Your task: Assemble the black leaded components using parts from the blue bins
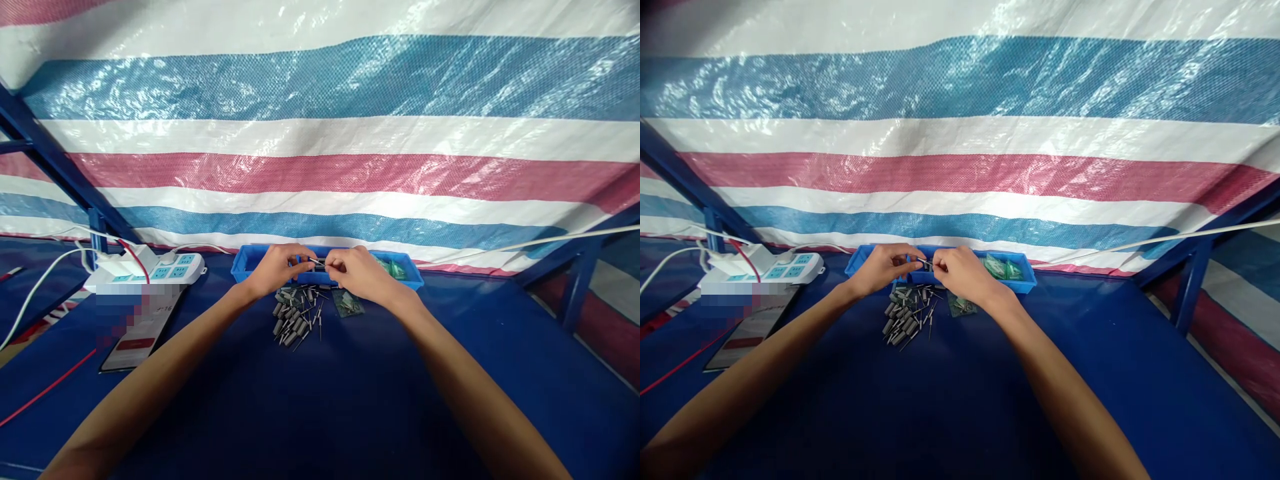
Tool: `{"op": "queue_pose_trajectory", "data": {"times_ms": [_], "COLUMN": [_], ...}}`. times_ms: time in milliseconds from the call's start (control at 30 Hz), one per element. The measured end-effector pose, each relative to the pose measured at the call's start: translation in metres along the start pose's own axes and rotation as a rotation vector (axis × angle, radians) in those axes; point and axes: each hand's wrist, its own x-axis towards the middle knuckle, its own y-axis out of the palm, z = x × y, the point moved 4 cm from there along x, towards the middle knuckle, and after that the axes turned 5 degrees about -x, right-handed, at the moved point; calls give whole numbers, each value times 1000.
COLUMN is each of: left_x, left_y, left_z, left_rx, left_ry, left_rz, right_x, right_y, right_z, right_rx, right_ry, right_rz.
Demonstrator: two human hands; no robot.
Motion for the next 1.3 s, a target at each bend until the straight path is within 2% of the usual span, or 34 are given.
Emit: {"op": "queue_pose_trajectory", "data": {"times_ms": [233, 433, 667, 833, 1067, 1300], "left_x": [-2, -4, -6, -8, -6, -7], "left_y": [0, -4, -2, -1, -5, -5], "left_z": [-6, -9, -16, -21, -14, -8], "left_rx": [19, 18, -26, -61, -252, -154], "left_ry": [30, 34, 107, 77, 58, 23], "left_rz": [-43, -131, -120, -123, -197, -195], "right_x": [0, -1, 0, 0, 0, 0], "right_y": [-6, -7, -7, -7, -6, -8], "right_z": [3, 10, 7, 7, 4, 3], "right_rx": [1, -16, -56, -70, -96, -105], "right_ry": [-11, -31, 22, 11, 17, 19], "right_rz": [-65, -57, -38, -23, -58, -87]}}
